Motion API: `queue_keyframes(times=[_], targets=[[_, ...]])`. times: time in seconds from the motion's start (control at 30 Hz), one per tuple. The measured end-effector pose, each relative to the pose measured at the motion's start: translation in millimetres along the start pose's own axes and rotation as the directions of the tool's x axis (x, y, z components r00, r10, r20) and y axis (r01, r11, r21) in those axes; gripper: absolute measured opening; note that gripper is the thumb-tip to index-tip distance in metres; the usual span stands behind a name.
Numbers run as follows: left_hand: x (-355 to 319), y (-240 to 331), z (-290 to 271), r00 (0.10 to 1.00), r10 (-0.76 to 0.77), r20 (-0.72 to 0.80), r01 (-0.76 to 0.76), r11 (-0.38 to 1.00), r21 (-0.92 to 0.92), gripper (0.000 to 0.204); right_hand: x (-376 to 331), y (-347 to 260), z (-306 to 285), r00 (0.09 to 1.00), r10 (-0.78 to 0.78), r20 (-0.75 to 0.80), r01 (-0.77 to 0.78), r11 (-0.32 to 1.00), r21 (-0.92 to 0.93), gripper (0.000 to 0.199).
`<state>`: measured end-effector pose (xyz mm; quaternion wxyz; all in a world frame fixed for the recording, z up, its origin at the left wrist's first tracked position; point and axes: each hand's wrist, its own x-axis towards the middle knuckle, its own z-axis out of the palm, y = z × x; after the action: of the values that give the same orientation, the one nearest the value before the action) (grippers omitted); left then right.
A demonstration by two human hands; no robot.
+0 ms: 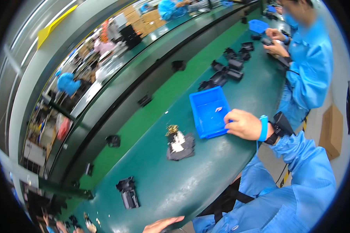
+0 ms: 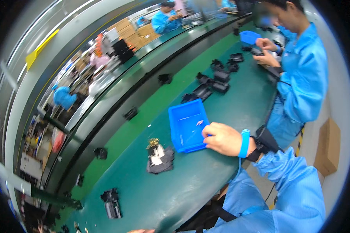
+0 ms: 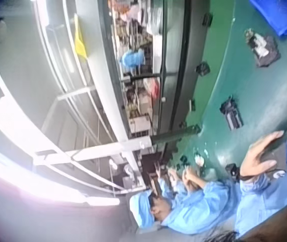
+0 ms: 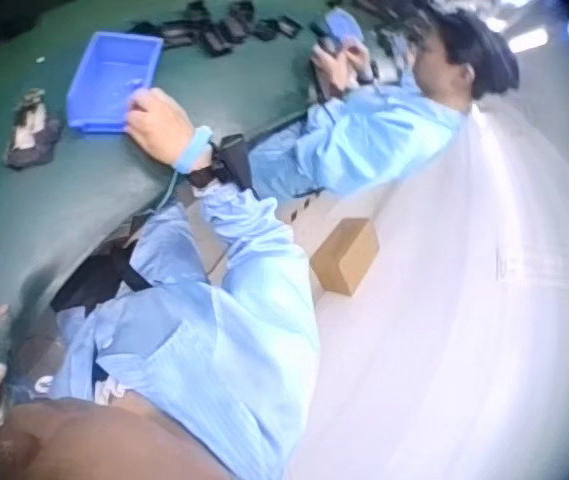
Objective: The recorder is assembling small electronic components on a factory production line.
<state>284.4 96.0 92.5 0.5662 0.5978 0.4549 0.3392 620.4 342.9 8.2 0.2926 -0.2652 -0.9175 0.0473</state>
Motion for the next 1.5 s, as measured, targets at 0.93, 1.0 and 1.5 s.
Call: queue_keyframes(times=[0.93,1.0,1.5], targets=[[32,-117,-79,0.525,0.396,-0.753,0.643,0.396,0.656,0.064,93,-102,60,0.97,-0.178,0.167,0.184,0.983,-0.022,0.04],[31,-116,-76,0.482,0.362,-0.798,0.676,0.425,0.601,0.062,95,-100,72,0.976,-0.164,0.142,0.167,0.986,-0.011,0.046],[24,-106,-70,0.441,0.368,-0.818,0.643,0.506,0.575,0.075,86,-92,87,0.993,-0.113,0.041,0.115,0.992,-0.05,0.057]])
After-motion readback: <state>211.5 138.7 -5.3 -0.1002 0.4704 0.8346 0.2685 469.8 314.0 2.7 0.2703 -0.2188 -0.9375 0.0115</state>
